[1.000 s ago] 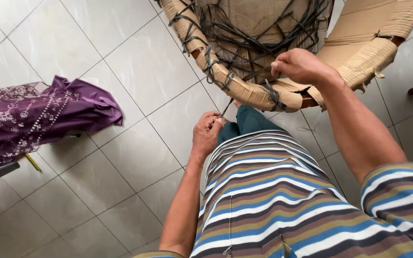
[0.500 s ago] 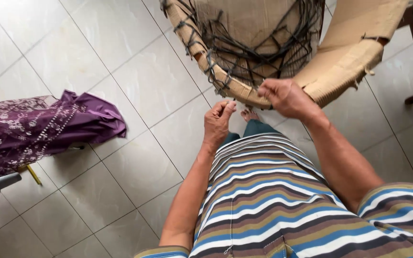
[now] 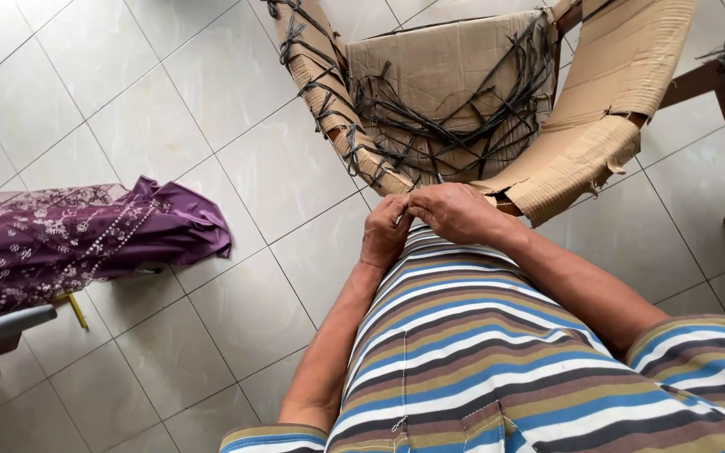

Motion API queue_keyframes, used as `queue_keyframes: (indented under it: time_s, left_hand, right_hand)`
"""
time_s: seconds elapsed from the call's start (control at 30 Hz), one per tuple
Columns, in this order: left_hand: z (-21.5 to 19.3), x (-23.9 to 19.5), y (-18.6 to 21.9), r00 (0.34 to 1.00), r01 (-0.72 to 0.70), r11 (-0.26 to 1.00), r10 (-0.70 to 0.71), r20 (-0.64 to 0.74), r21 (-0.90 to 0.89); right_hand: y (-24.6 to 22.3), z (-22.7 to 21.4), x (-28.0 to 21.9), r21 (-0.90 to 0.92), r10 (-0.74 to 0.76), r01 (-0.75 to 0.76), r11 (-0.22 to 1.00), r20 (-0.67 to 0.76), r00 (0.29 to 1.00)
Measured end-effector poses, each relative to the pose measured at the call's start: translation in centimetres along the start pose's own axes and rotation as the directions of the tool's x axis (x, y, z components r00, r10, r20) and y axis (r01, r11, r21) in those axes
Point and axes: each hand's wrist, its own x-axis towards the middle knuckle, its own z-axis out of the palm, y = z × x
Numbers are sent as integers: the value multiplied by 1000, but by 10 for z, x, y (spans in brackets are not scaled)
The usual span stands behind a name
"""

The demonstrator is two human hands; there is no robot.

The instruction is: Securing black straps to a chair frame by threading them through the structure and pulling them tight.

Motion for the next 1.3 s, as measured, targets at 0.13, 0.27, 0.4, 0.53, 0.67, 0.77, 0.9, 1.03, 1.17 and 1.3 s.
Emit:
queue_keyframes:
  time_s: [0.13,0.27,0.4,0.53,0.67,0.77,0.9,1.03,1.17,1.3]
  left_hand:
    - [11,4,5,998,26,999,-24,-60,35]
    - [11,10,33,983,87,996,-86,-160,0]
    - [16,15,50,975,114,993,-113,-193,-9]
    - [20,14,57,956,159,987,-148,-254,23]
    - [23,13,57,917,266,958,-286,-278,-107]
    - [25,9,52,853,359,867,-455,-255,-346]
    - [19,22,50,818,332,771,-522,-241,-544]
    - [21,15,27,818,360,745,-541,-193,-562]
    - [26,11,18,807,410,786,-549,-217,-463]
    - [24,8,6,819,460,850,-518,-247,-259]
  right_hand:
    - [24,-6,13,64,-24,24,998,1,1000]
    - [62,-18,36,238,-75,151,959,-304,950]
    - [67,-23,47,205,-228,238,950,-69,971]
    - [70,2,57,327,-169,160,931,2,986]
    - [76,1,59,271,-148,168,948,-92,985]
    - [70,0,58,215,-111,130,968,-98,989]
    - [54,-7,55,230,-180,210,950,-145,973]
    - [58,-7,66,152,-159,185,971,-164,974]
    - [56,-17,72,297,-241,314,902,-257,936]
    - [59,-33,62,394,-156,258,882,-274,949]
